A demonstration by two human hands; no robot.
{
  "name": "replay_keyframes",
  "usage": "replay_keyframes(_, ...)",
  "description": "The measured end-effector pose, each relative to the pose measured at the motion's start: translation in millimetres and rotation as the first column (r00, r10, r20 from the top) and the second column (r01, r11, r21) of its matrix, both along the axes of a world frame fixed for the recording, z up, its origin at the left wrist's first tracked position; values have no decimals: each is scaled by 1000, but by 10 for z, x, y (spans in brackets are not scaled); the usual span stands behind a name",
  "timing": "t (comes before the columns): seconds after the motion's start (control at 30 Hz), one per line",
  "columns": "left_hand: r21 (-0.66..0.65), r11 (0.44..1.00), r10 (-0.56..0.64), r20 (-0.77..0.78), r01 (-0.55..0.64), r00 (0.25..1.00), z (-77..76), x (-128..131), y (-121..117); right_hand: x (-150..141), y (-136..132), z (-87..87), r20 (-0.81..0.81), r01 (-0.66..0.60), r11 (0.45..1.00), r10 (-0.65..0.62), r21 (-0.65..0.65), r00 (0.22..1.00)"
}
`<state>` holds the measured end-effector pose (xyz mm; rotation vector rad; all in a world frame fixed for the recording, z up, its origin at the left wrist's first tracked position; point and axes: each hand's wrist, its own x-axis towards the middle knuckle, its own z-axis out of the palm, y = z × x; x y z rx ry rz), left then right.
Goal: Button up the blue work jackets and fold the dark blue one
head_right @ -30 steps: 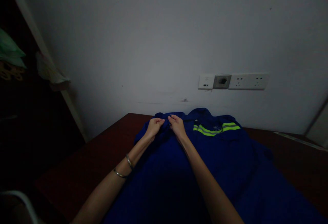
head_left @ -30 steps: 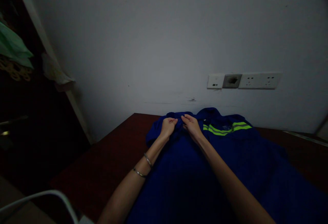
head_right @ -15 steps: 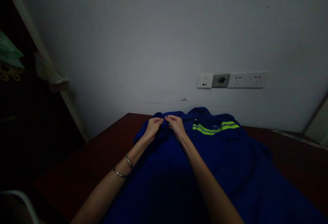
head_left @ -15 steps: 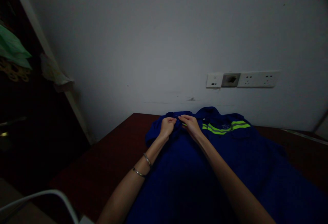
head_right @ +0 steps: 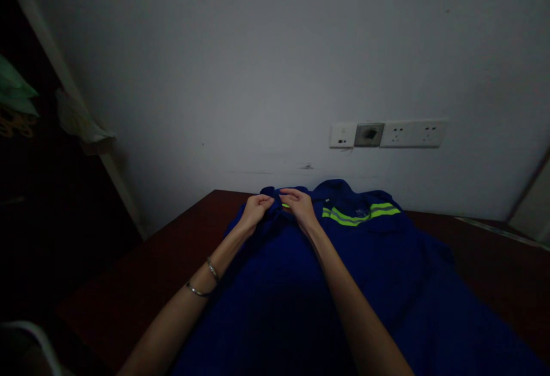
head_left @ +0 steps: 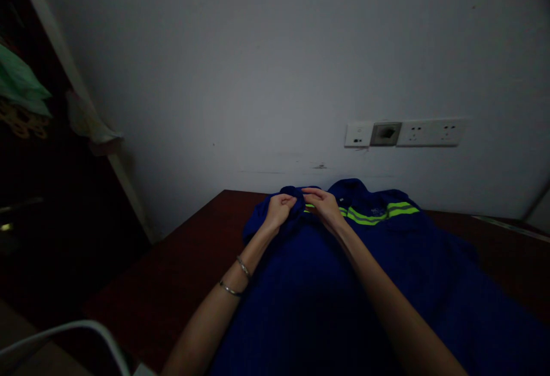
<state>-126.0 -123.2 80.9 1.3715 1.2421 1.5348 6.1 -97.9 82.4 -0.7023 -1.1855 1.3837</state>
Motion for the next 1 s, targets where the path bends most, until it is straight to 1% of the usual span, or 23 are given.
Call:
replay_keyframes(0.3, 51, 998, -34, -218, 46, 975, 29, -57, 10, 81, -27, 82, 166, -2, 997, 14, -71, 986)
replay_keyframes(0.4, 74, 995, -41, -263, 63, 964, 29, -74, 22, 91, -46, 101, 231, -1, 995, 24, -96, 973)
replay_keyframes(0.47, 72, 994, -57, -280, 80, 958, 28, -86, 28, 96, -60, 112, 275, 2, 996, 22, -84, 961)
replay_keyframes(0.6, 56, 993, -84, -301, 106, 950, 12, -110, 48, 96, -59, 110, 338, 26, 1000, -28, 11, 941)
replay_keyframes(0.67, 56, 994, -77, -304, 98, 950, 3, -116, 59, 78, -44, 96, 349, 37, 998, -49, 42, 936)
replay_keyframes(0.77, 92, 995, 1, -321, 30, 947, 16, -111, 56, 25, -17, 66, 341, 47, 996, -71, 78, 937)
replay_keyframes(0.83, 125, 992, 78, -352, -36, 933, 49, -100, 38, -18, -11, 48, 356, 62, 988, -110, 142, 928)
replay_keyframes(0.9, 131, 987, 137, -380, -93, 915, 92, -94, 14, -54, -25, 39, 400, 83, 965, -181, 249, 898)
replay_keyframes(1.0, 88, 990, 137, -425, -110, 895, 150, -122, -11, -84, -79, 44, 459, 115, 897, -324, 426, 827)
